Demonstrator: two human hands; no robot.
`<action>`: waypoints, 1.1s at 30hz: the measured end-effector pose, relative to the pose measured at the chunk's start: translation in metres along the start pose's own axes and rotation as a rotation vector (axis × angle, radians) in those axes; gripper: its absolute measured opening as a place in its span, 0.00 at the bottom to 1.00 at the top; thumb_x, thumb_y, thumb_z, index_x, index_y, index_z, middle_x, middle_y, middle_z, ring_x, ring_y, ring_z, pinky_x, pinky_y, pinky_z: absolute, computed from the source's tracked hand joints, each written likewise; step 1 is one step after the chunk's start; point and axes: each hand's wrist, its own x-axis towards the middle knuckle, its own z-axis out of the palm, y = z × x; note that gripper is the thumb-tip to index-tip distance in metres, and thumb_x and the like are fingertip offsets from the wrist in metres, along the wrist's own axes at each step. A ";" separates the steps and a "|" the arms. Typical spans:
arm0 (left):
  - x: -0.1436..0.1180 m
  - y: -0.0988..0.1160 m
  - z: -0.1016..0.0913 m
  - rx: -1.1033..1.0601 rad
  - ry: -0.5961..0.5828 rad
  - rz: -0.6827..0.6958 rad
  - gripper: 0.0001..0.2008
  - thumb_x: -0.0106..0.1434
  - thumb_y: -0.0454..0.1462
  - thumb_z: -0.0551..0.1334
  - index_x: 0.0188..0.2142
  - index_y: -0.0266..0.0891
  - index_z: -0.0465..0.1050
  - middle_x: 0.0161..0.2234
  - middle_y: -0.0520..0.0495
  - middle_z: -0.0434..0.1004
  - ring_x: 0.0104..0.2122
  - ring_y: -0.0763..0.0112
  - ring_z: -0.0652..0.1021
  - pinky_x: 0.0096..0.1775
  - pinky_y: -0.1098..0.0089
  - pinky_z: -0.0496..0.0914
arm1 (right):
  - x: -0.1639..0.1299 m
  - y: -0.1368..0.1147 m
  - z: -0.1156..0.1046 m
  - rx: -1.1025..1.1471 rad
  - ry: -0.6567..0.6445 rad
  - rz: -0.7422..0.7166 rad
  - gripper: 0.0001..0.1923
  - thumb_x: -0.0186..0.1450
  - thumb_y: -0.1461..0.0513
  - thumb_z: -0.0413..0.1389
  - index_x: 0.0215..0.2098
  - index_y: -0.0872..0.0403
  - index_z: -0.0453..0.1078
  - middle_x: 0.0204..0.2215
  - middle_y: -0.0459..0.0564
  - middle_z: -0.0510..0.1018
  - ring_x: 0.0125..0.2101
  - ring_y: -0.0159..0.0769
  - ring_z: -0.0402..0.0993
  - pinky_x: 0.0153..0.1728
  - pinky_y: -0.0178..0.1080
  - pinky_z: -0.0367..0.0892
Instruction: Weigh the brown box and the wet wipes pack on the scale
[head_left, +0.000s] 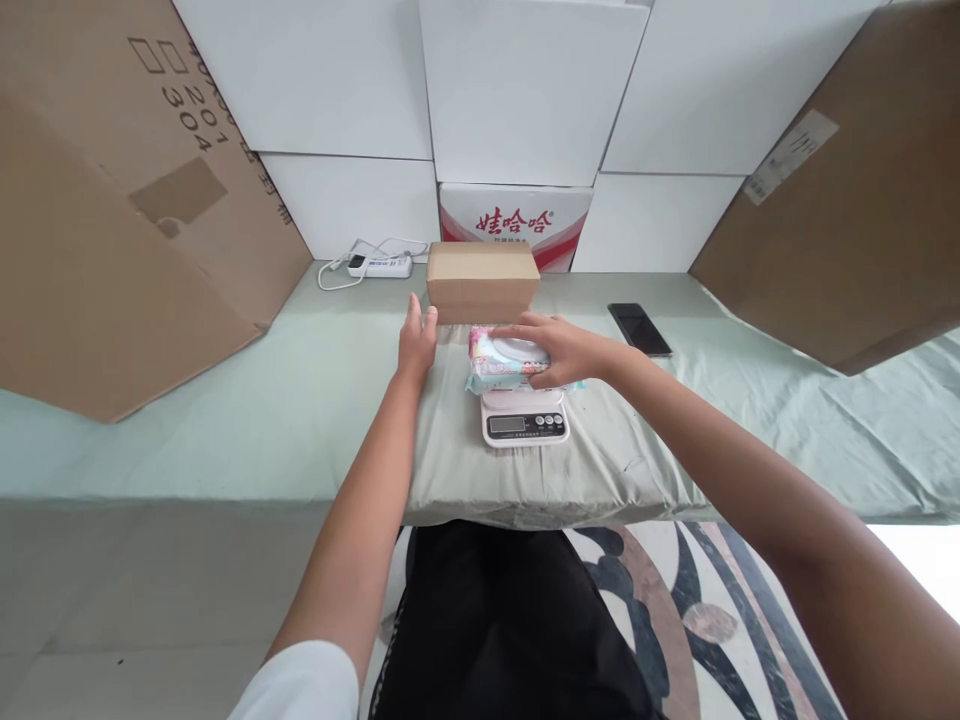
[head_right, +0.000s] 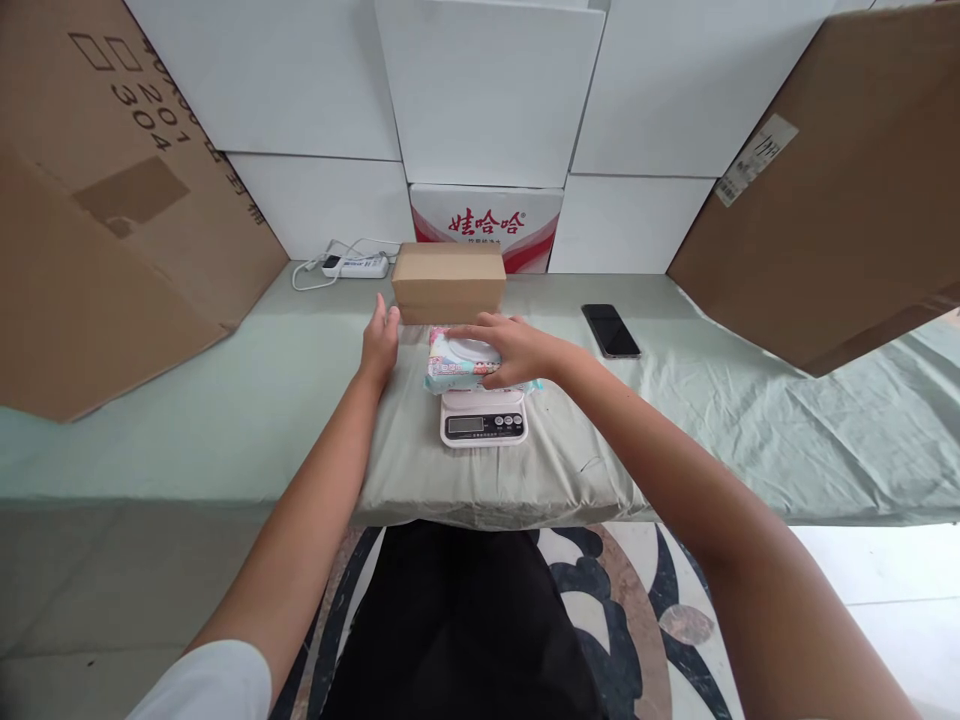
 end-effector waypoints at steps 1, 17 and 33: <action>-0.001 0.001 0.000 0.000 -0.002 0.001 0.44 0.75 0.59 0.53 0.79 0.35 0.51 0.80 0.37 0.52 0.80 0.55 0.55 0.78 0.57 0.51 | 0.001 0.001 0.001 -0.009 -0.001 -0.009 0.48 0.59 0.59 0.64 0.77 0.46 0.61 0.55 0.59 0.74 0.54 0.58 0.73 0.57 0.60 0.66; -0.002 0.003 -0.002 -0.036 0.015 0.002 0.44 0.74 0.62 0.52 0.79 0.41 0.54 0.80 0.41 0.53 0.80 0.56 0.54 0.78 0.59 0.50 | -0.088 0.007 0.062 0.435 0.643 0.293 0.50 0.68 0.41 0.62 0.80 0.43 0.48 0.75 0.61 0.63 0.73 0.60 0.62 0.70 0.64 0.60; -0.010 0.015 -0.005 -0.030 0.020 -0.016 0.43 0.75 0.61 0.51 0.80 0.39 0.52 0.80 0.41 0.53 0.80 0.54 0.53 0.78 0.56 0.50 | -0.107 -0.070 0.137 0.177 0.551 0.762 0.16 0.74 0.48 0.50 0.36 0.48 0.68 0.36 0.56 0.80 0.41 0.55 0.74 0.45 0.54 0.62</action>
